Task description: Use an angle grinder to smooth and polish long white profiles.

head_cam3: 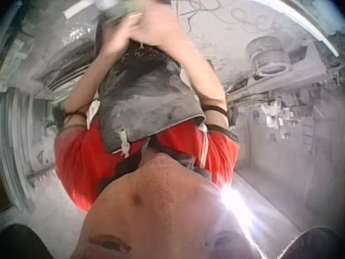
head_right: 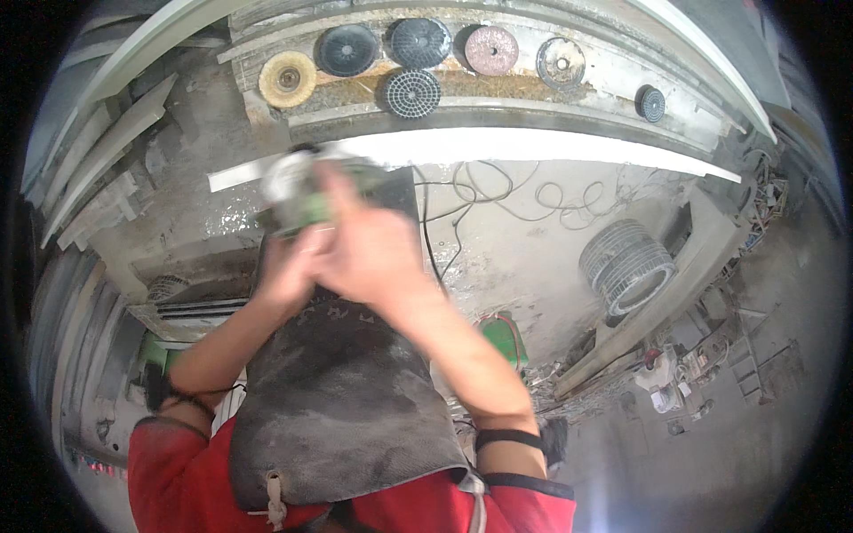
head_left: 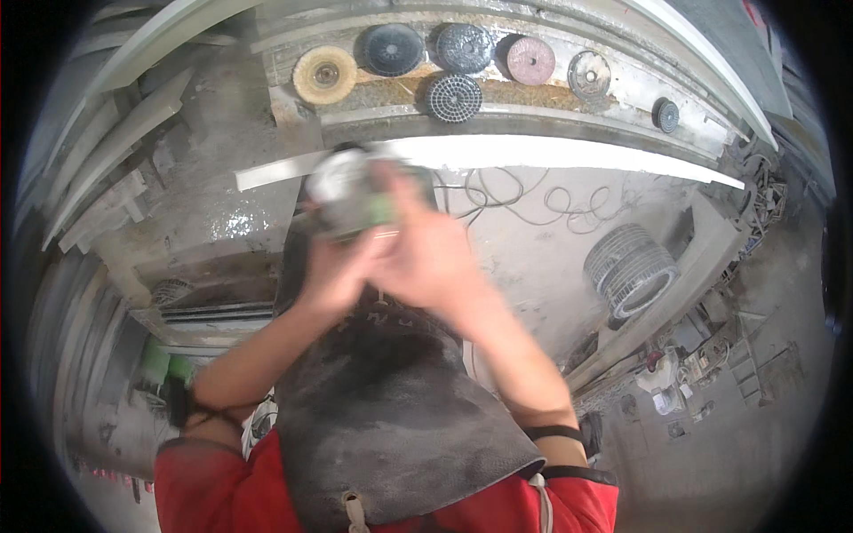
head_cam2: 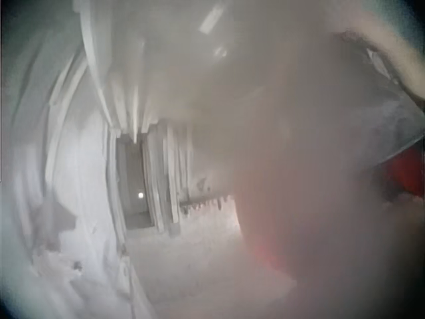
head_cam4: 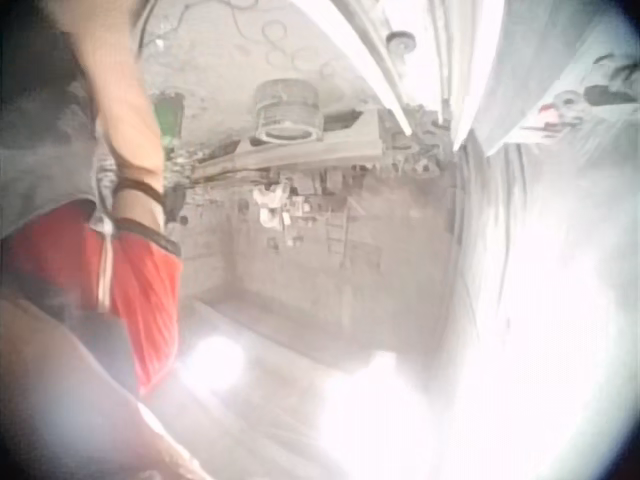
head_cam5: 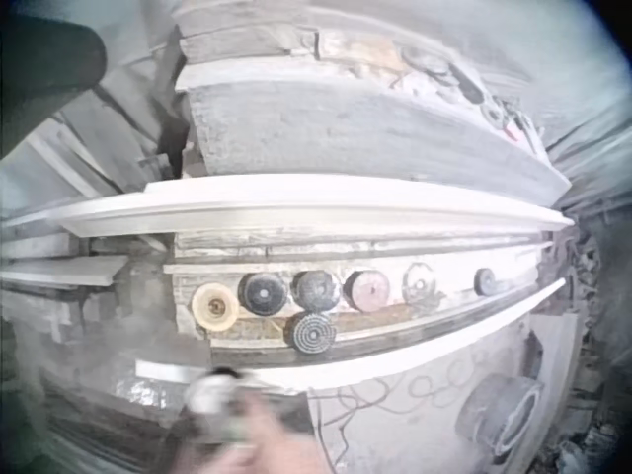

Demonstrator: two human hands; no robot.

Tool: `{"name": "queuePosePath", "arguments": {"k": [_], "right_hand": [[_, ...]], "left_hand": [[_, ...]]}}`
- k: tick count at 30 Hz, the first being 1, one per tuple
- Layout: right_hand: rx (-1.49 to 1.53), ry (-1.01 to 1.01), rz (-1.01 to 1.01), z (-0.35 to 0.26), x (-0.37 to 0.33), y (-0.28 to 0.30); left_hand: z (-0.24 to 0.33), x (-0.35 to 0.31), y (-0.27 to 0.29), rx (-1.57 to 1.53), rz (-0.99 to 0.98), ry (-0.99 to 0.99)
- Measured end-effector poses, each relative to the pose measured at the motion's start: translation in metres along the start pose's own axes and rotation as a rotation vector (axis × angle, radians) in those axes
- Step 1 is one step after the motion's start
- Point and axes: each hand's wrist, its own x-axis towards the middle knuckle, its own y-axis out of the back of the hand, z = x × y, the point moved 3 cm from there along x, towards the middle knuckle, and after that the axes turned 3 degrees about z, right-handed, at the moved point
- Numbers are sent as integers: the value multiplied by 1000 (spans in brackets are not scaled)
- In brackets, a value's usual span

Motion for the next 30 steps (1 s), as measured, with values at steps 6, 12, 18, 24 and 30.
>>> {"name": "queuePosePath", "arguments": {"k": [6,12,18,24,30], "right_hand": [[399,-346,471,89,-54,122],[169,72,-87,22,-6,22],[223,97,66,132,-38,137],[309,-135,519,303,-114,319],[445,-156,555,288,-121,240]], "left_hand": [[-22,79,-177,148,-399,204],[-15,4,-3,118,-71,-34],[-40,57,-171,122,-92,-14],[-85,142,-419,328,-429,142],[-104,119,-357,526,-401,-18]]}}
